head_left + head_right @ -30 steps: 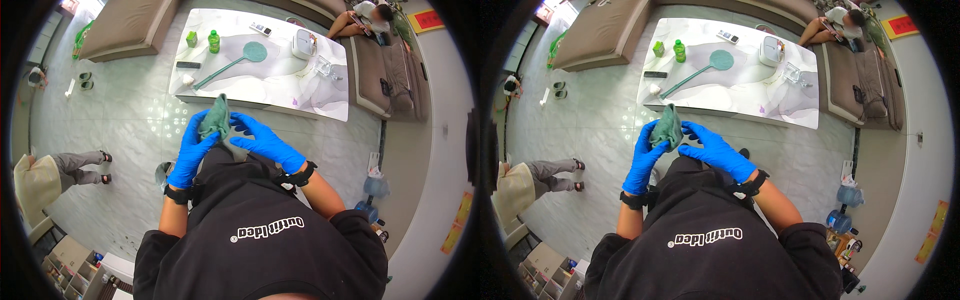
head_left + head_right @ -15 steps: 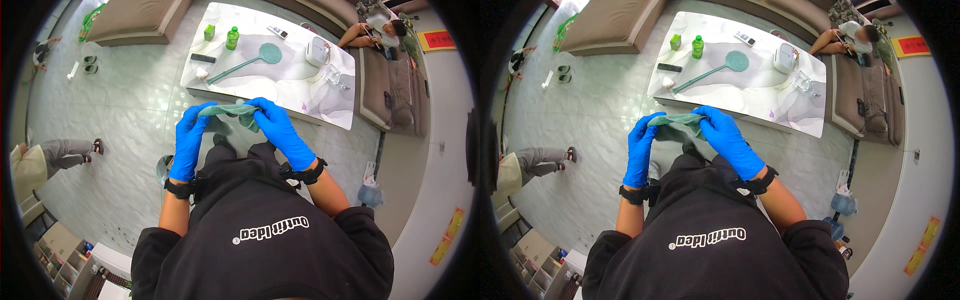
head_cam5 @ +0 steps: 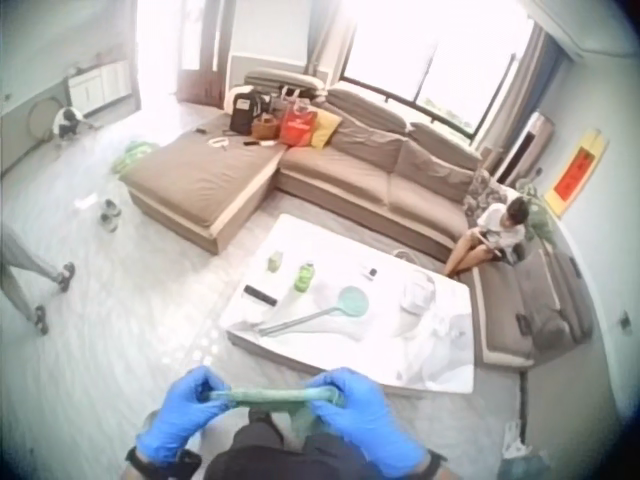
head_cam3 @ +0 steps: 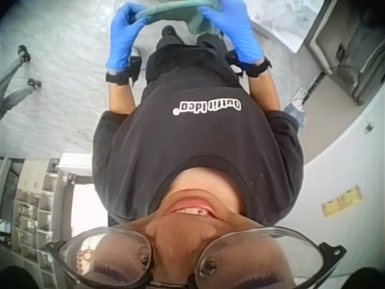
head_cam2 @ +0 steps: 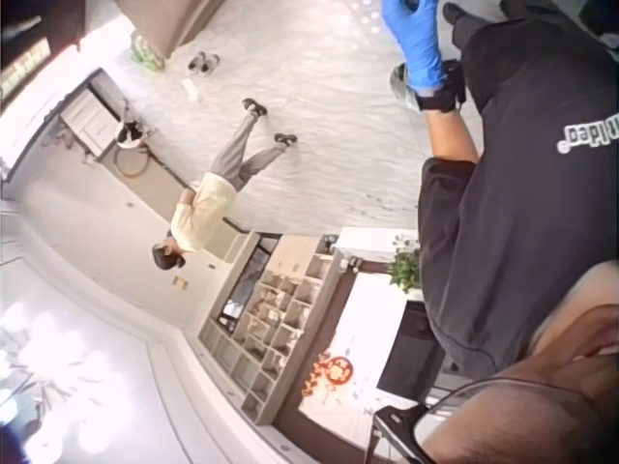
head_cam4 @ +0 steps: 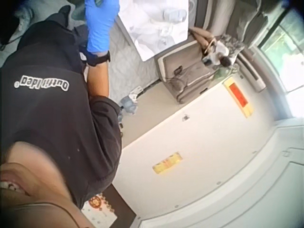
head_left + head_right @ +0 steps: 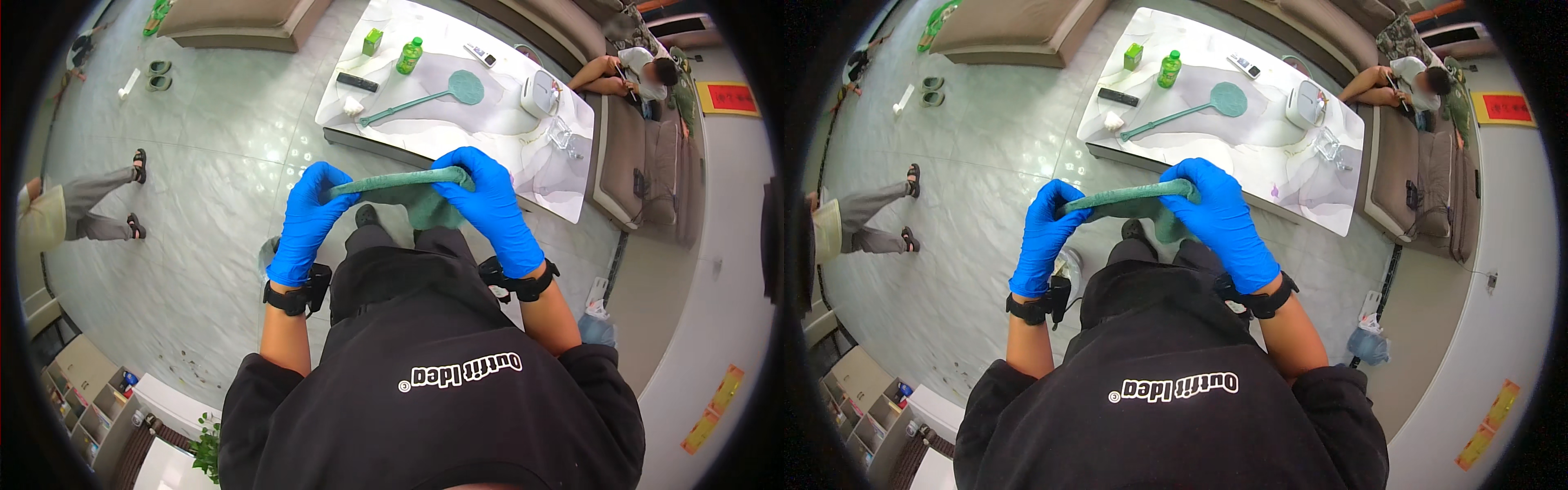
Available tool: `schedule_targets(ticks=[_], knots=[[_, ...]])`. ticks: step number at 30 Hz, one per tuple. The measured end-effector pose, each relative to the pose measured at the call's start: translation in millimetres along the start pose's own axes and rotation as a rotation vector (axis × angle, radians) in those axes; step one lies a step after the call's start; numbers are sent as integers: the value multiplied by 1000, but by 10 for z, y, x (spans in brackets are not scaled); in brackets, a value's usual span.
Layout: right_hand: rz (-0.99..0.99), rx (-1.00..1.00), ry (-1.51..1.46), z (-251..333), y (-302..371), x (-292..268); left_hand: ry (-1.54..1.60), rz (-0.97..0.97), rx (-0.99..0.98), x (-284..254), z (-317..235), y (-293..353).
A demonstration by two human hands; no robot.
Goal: The person organizes items in a drawer, including a green plastic case, a beaded bracelet, and a small box, then wipes the table and a nearby cabinet with a cloth.
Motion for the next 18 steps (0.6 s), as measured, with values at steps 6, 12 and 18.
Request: schedule_targets(ticks=[6, 12, 18], knots=[[-28, -116, 188, 214, -125, -38, -142, 61, -64, -77, 360, 131], [47, -217, 242, 196, -412, -49, -113, 14, -171, -388, 627, 239], [199, -159, 208, -127, -874, 227, -309, -269, -146, -885, 790, 363]])
Point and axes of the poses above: each hand's wrist, its own y-axis away from the middle knuckle, its own x-axis out of the palm, z = x × y, the point moved 7 cm from there along -y, towards the middle knuckle, and after that the axes turned 13 degrees about -y, right-handed, at the moved point
